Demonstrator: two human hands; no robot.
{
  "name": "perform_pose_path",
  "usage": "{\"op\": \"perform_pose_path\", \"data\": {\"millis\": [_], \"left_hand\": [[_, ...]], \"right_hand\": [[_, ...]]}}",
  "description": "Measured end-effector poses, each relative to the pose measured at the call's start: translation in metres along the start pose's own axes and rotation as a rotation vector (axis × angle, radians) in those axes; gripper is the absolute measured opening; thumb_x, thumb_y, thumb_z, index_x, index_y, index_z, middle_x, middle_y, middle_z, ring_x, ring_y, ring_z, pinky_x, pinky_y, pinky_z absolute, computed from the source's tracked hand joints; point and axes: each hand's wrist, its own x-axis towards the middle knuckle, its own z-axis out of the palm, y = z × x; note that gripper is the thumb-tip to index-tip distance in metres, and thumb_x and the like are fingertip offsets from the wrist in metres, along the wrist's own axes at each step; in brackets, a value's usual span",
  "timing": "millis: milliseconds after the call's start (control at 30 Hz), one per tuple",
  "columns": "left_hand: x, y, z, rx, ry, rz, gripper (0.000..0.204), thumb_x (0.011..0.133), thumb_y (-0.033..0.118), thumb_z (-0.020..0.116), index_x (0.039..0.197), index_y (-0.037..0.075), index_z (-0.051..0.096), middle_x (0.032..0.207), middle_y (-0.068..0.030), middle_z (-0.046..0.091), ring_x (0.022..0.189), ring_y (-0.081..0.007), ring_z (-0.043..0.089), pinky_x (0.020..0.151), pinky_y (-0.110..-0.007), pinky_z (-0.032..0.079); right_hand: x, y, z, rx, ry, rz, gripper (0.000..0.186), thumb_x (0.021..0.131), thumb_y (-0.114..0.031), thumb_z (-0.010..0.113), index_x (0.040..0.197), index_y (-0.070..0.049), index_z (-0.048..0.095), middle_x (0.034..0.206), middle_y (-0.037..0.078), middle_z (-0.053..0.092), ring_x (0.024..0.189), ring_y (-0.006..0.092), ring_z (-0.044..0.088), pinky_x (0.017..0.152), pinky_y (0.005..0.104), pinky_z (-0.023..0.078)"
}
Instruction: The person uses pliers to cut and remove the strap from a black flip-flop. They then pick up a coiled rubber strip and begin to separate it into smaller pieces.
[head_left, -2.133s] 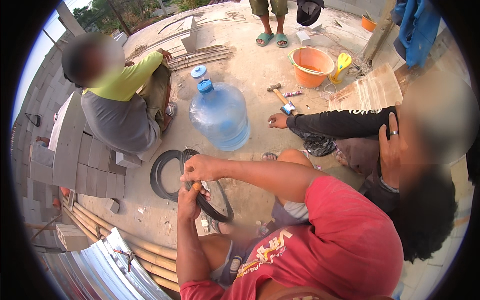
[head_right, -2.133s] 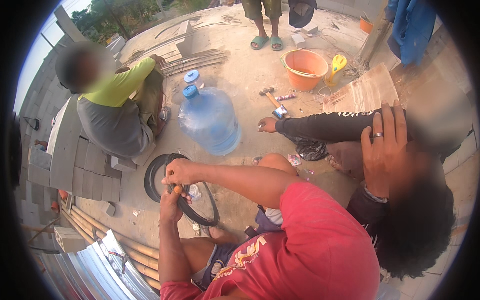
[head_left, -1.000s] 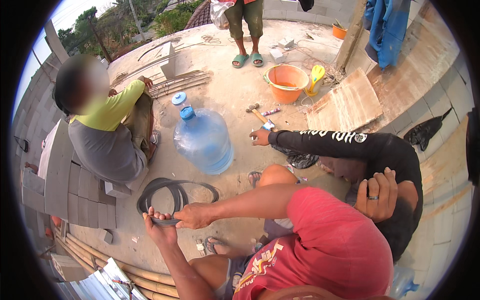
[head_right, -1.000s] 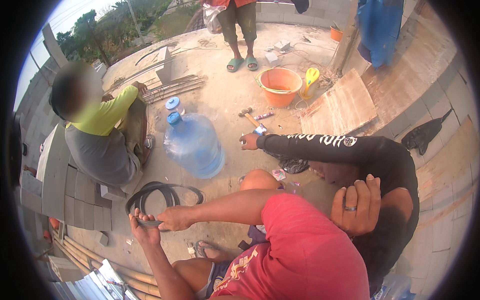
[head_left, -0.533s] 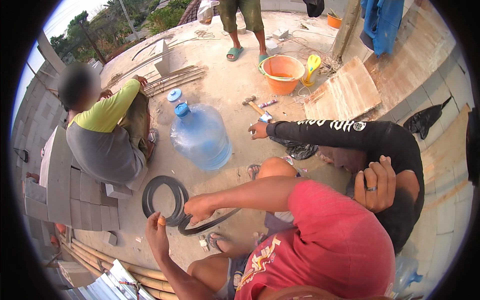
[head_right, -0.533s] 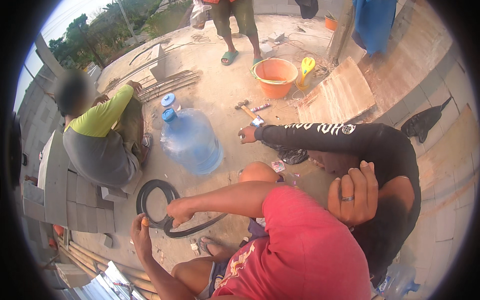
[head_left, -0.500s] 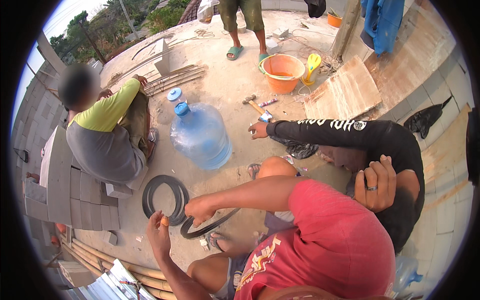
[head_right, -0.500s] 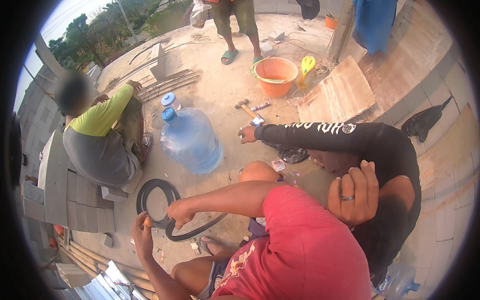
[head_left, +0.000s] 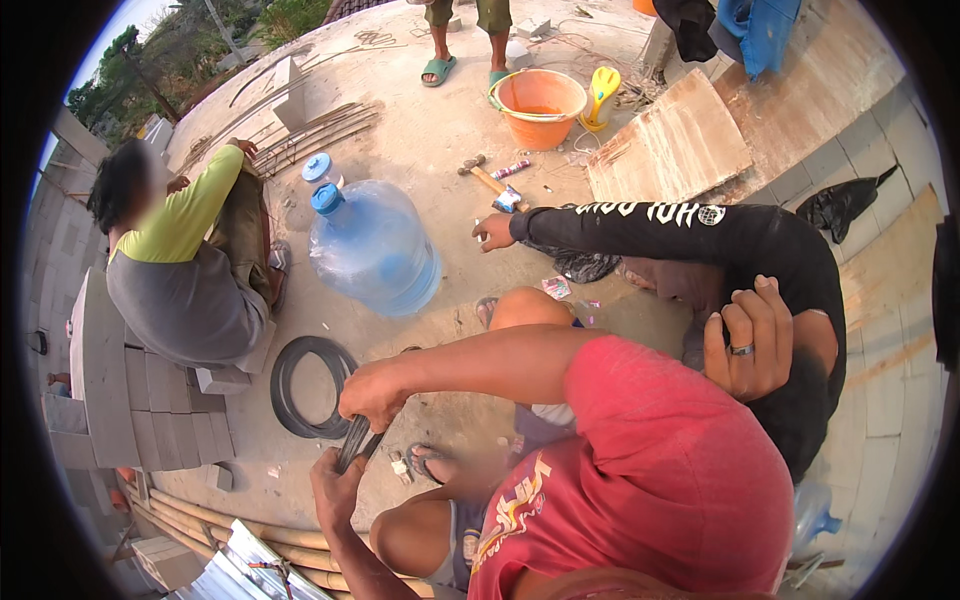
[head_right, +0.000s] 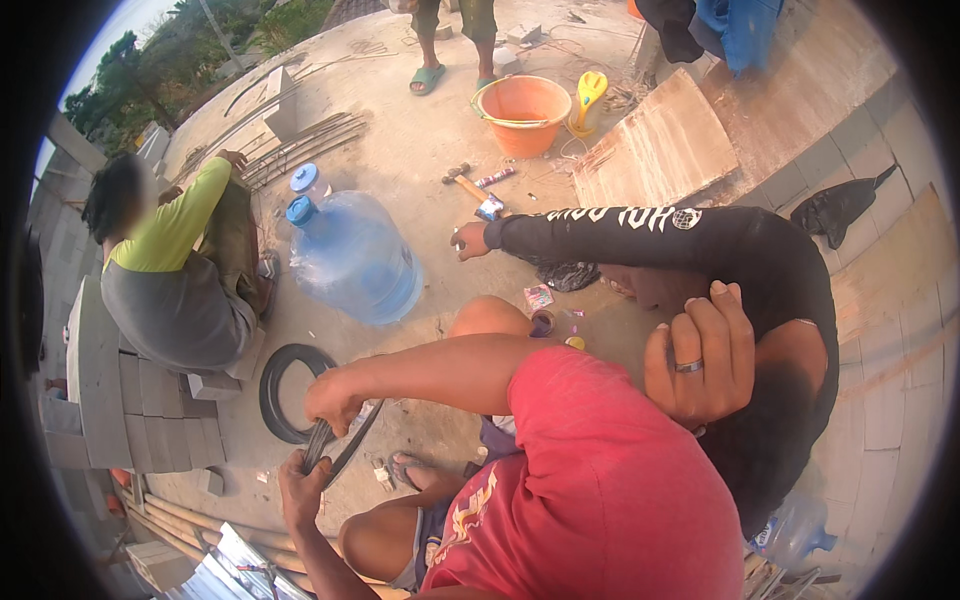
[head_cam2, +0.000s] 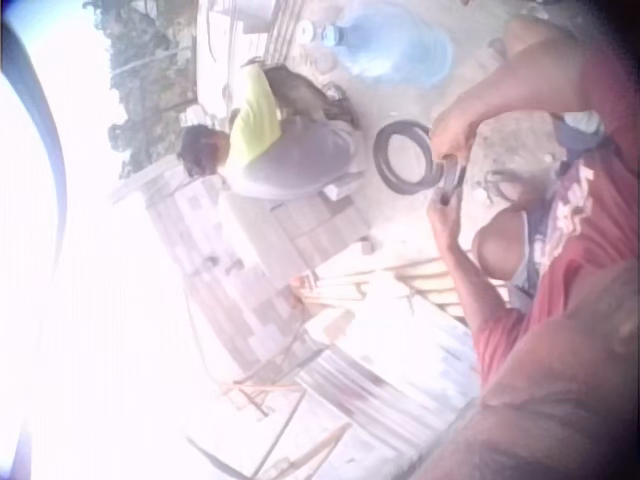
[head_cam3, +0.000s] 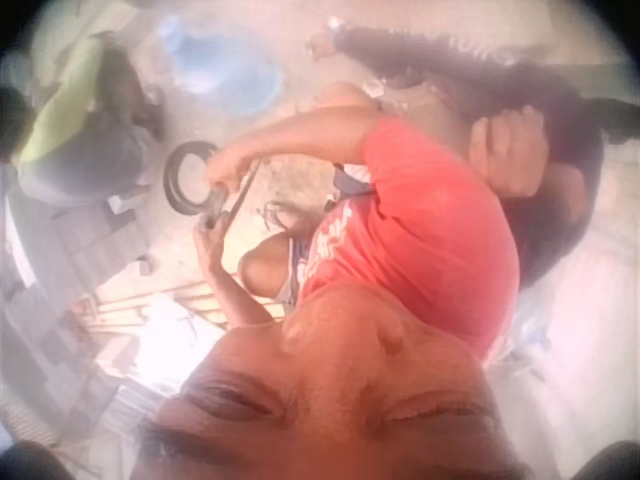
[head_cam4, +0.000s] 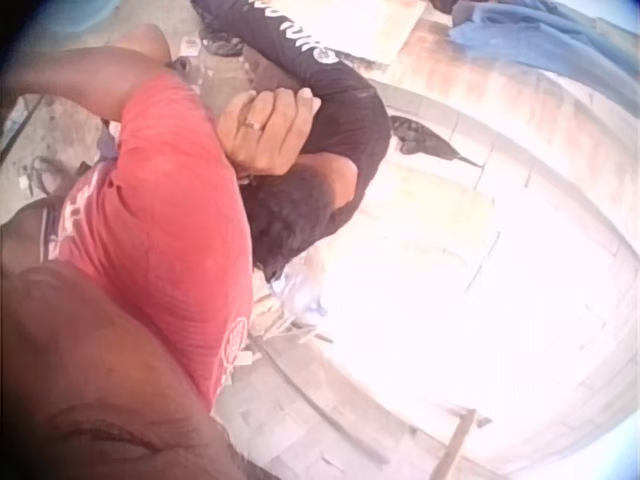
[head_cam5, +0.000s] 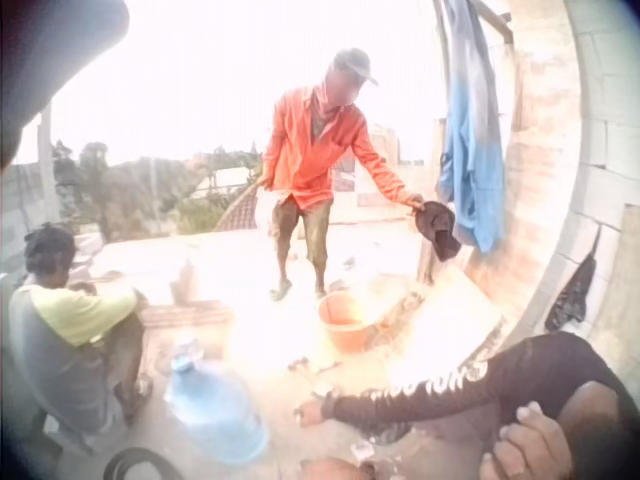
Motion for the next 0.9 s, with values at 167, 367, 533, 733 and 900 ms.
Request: {"op": "perform_pose_path", "data": {"millis": [167,367,533,733,900], "left_hand": [[0.007,0.004,0.002,-0.002,0.083,0.095,0.032,0.084,0.028,0.069,0.078,-0.002,0.059,0.063,0.0015,0.047,0.061,-0.0083,0.038,0.052,-0.028,0.033],[0.015,-0.01,0.017,-0.173,0.06,0.14,0.051,0.088,0.051,0.063,0.085,0.0,0.06,0.063,0.0041,0.043,0.057,-0.0064,0.036,0.049,-0.025,0.029],[0.017,0.004,0.021,-0.362,-0.044,0.09,0.052,0.094,0.051,0.054,0.097,0.0,0.061,0.065,0.0023,0.049,0.053,-0.0057,0.04,0.047,-0.023,0.03],[0.021,0.006,0.02,-0.329,-0.025,0.1,0.033,0.101,0.031,0.044,0.096,0.002,0.059,0.07,-0.0024,0.058,0.056,-0.0054,0.044,0.05,-0.022,0.035],[0.023,0.01,0.013,-0.264,-0.011,0.173,0.028,0.101,0.023,0.045,0.092,0.0,0.057,0.075,-0.0039,0.06,0.06,-0.0076,0.052,0.056,-0.023,0.044]], "right_hand": [[-0.003,0.004,0.01,-0.195,0.221,-0.026,0.034,0.065,-0.023,0.076,0.094,-0.01,0.064,0.091,0.01,0.061,0.092,0.0276,0.06,0.075,0.0411,0.043],[-0.017,-0.007,0.002,-0.242,0.218,-0.055,0.05,0.062,-0.034,0.08,0.107,-0.016,0.067,0.101,0.009,0.062,0.104,0.0268,0.059,0.085,0.0441,0.04],[-0.009,-0.002,0.017,-0.348,0.226,-0.048,0.045,0.063,-0.03,0.079,0.102,-0.012,0.066,0.097,0.007,0.059,0.097,0.0266,0.056,0.082,0.042,0.039],[-0.001,0.004,0.019,-0.22,0.224,0.048,0.024,0.066,-0.018,0.072,0.087,-0.007,0.067,0.076,0.014,0.067,0.078,0.0333,0.067,0.066,0.0439,0.05],[-0.014,-0.003,0.007,-0.074,0.326,-0.023,0.021,0.066,-0.016,0.072,0.085,-0.007,0.066,0.074,0.015,0.067,0.075,0.037,0.066,0.066,0.0458,0.052]]}}
